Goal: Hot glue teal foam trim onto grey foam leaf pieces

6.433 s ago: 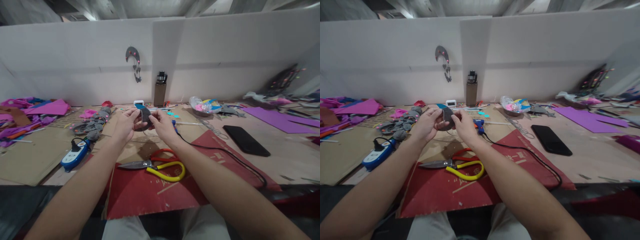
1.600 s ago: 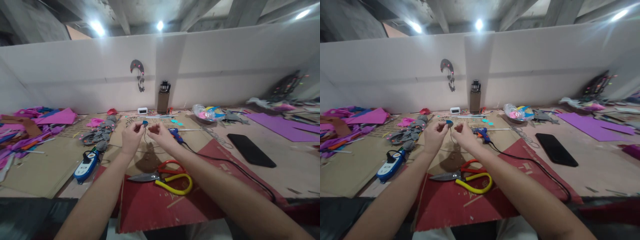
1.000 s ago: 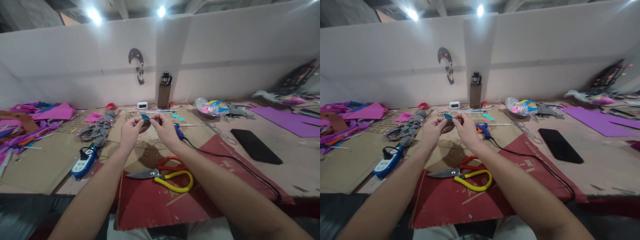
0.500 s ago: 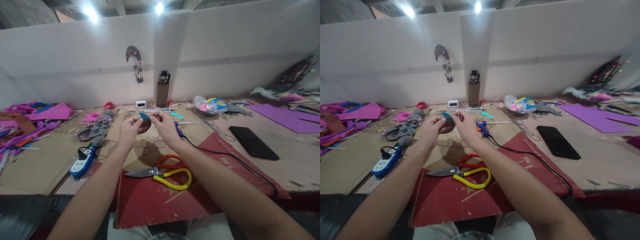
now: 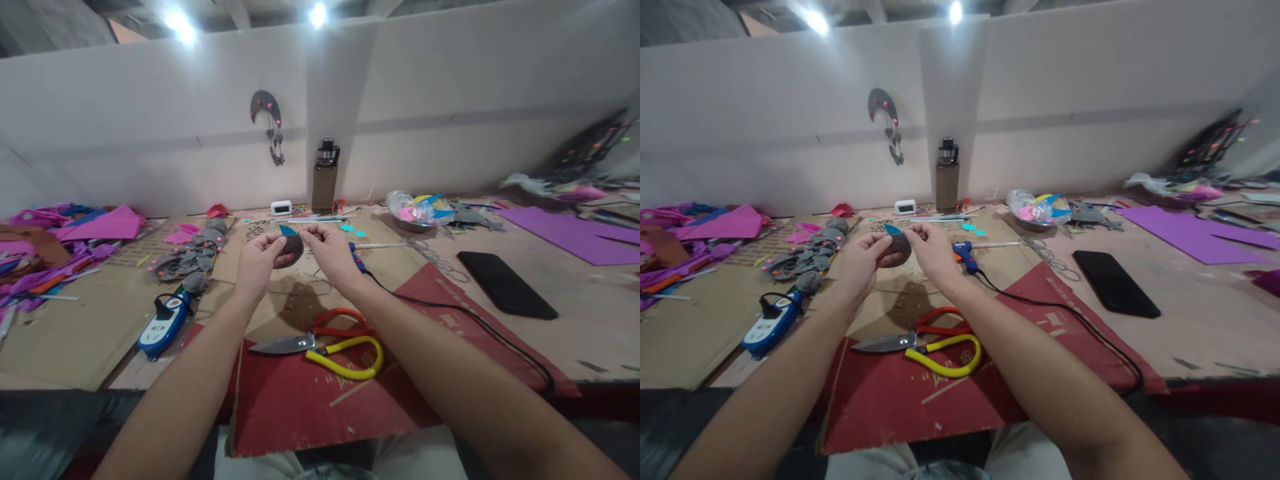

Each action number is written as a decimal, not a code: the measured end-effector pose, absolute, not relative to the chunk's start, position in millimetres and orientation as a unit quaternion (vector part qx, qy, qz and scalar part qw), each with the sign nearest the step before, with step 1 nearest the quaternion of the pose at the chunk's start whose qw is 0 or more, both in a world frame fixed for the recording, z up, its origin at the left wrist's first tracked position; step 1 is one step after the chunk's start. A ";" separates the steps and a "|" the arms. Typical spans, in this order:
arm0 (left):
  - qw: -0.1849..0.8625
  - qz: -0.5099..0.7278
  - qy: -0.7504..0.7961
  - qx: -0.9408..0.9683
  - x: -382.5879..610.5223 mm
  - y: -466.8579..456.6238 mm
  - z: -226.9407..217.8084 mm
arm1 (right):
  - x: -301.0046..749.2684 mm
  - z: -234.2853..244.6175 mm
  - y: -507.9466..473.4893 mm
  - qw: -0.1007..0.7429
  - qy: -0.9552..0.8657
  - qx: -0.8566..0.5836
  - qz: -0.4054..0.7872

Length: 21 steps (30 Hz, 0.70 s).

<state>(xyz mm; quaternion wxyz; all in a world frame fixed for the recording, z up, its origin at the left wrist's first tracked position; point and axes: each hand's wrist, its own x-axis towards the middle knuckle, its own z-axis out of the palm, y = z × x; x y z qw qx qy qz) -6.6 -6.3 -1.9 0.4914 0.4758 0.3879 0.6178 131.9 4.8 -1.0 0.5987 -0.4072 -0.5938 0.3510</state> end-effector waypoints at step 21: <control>0.518 0.596 0.388 0.476 -6.5 -7.5 -0.1 | 138.1 10.5 -2.3 0.533 -0.475 -0.377 0.590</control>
